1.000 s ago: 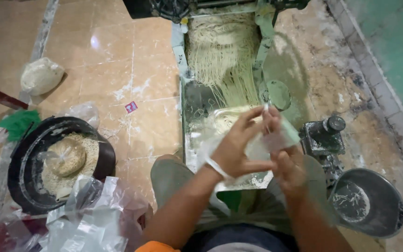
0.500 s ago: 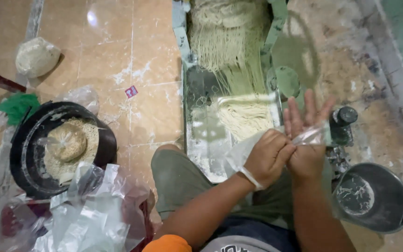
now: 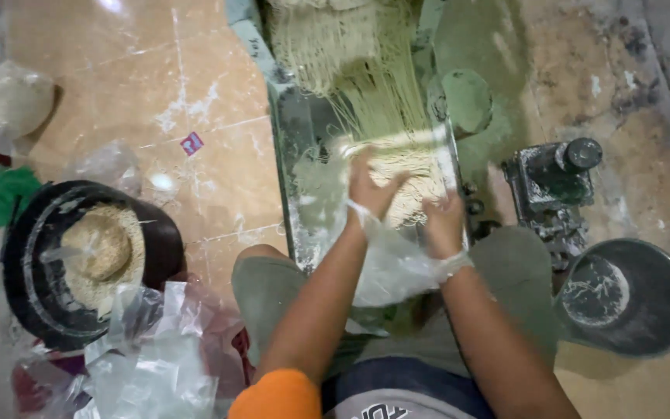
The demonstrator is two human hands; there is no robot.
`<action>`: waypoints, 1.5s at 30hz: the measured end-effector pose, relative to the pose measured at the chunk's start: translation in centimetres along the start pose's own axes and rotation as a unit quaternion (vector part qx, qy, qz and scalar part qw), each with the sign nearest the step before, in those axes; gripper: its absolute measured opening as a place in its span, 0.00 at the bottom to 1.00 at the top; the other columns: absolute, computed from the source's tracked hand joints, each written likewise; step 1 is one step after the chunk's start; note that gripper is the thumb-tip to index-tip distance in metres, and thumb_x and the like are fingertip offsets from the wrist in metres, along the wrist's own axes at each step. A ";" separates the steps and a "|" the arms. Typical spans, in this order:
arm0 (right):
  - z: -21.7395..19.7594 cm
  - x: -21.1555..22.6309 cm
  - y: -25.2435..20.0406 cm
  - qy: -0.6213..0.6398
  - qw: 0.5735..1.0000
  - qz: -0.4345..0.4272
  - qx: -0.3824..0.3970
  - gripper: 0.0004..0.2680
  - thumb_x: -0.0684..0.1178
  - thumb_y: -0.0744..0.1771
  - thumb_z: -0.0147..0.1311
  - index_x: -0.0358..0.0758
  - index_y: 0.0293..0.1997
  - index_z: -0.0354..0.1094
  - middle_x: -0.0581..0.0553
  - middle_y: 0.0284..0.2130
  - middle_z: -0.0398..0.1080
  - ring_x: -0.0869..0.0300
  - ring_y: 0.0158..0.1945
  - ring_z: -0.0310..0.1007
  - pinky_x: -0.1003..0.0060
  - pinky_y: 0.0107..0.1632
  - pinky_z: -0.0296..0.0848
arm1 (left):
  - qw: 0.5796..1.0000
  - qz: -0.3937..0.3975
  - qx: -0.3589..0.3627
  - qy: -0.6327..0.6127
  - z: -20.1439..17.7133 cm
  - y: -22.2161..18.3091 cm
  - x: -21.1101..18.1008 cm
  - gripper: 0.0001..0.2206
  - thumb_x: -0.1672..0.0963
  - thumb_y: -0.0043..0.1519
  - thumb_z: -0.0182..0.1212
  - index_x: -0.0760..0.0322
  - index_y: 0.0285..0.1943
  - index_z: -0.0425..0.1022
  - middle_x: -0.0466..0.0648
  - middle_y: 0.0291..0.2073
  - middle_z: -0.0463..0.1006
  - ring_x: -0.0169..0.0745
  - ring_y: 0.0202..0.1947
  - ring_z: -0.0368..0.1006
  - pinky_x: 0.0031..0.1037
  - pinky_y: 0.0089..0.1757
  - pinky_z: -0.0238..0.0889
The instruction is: The person collects freshly extruded noodles from a machine and places them into a plastic bag. They repeatedly gather strands, fold them, and pack them into the bag until it is full.
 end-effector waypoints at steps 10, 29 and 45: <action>-3.8 -5.0 0.0 -0.216 0.972 0.090 -0.022 0.23 0.51 0.65 0.58 0.43 0.69 0.62 0.40 0.57 0.72 0.46 0.64 0.68 0.49 0.64 0.64 | 0.882 -0.179 0.184 0.395 8.9 -0.2 4.0 0.53 0.38 0.55 0.64 0.42 0.83 0.29 0.74 0.77 0.27 0.73 0.77 0.28 0.55 0.69 0.18; 12.6 10.5 -8.6 0.588 0.709 0.244 0.304 0.19 0.51 0.66 0.54 0.36 0.63 0.63 0.34 0.57 0.70 0.42 0.51 0.74 0.48 0.53 0.72 | 0.971 0.049 0.234 0.007 -10.3 -12.6 -10.0 0.39 0.60 0.57 0.51 0.46 0.82 0.45 0.75 0.61 0.69 0.75 0.63 0.65 0.57 0.59 0.61; 11.4 9.8 -5.1 0.281 0.870 0.223 0.339 0.12 0.51 0.71 0.50 0.39 0.28 0.60 0.55 0.16 0.51 0.62 0.20 0.59 0.74 0.28 0.60 | 0.915 0.143 0.369 0.079 -18.7 -8.2 -8.2 0.17 0.52 0.53 0.72 0.53 0.52 0.83 0.48 0.41 0.87 0.42 0.47 0.81 0.34 0.52 0.72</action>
Point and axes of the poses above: each hand's wrist, its own y-axis towards the middle knuckle, its own z-axis out of the palm, x = y × z, the point moved 7 cm from there along y, towards the middle knuckle
